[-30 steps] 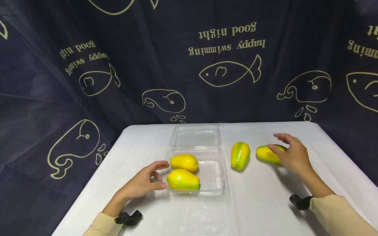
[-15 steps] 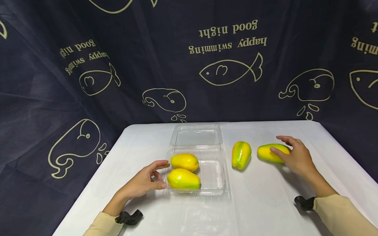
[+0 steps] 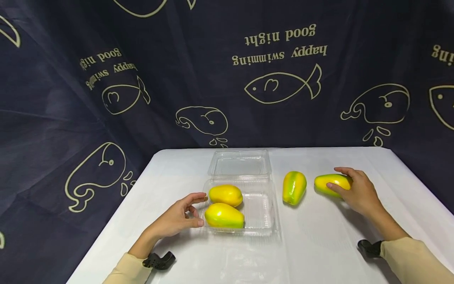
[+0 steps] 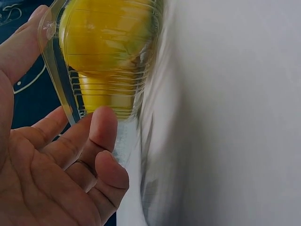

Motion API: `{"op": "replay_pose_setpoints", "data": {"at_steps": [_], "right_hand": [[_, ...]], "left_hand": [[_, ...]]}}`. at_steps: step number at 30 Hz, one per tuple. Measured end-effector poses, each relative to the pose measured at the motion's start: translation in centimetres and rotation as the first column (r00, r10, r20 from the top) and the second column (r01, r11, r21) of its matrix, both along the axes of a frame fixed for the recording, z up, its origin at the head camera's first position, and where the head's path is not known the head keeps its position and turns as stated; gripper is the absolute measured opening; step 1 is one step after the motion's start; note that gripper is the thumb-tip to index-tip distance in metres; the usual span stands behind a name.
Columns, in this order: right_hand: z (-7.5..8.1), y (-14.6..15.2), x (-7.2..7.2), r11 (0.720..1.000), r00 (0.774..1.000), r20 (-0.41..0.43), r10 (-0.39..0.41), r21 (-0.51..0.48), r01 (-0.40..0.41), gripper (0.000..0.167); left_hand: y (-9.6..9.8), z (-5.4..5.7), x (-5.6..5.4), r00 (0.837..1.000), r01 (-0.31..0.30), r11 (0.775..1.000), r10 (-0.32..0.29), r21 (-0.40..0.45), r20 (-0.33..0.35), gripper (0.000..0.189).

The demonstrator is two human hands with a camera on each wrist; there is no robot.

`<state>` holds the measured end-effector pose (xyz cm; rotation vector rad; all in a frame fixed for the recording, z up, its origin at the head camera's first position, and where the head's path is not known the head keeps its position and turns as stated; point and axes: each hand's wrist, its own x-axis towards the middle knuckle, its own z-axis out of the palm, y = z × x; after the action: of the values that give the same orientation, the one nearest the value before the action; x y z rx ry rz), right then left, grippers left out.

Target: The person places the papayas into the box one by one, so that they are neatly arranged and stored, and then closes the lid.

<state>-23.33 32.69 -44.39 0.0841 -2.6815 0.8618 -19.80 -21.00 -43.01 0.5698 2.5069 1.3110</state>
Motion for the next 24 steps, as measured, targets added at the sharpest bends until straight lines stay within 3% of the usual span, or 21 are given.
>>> {"op": "replay_pose_setpoints", "data": {"at_steps": [24], "right_hand": [[-0.61, -0.04, 0.21, 0.997, 0.998, 0.039, 0.044, 0.065, -0.046, 0.068]], "left_hand": [[0.04, -0.18, -0.03, 1.000, 0.004, 1.000, -0.004, -0.011, -0.020, 0.081]]}}
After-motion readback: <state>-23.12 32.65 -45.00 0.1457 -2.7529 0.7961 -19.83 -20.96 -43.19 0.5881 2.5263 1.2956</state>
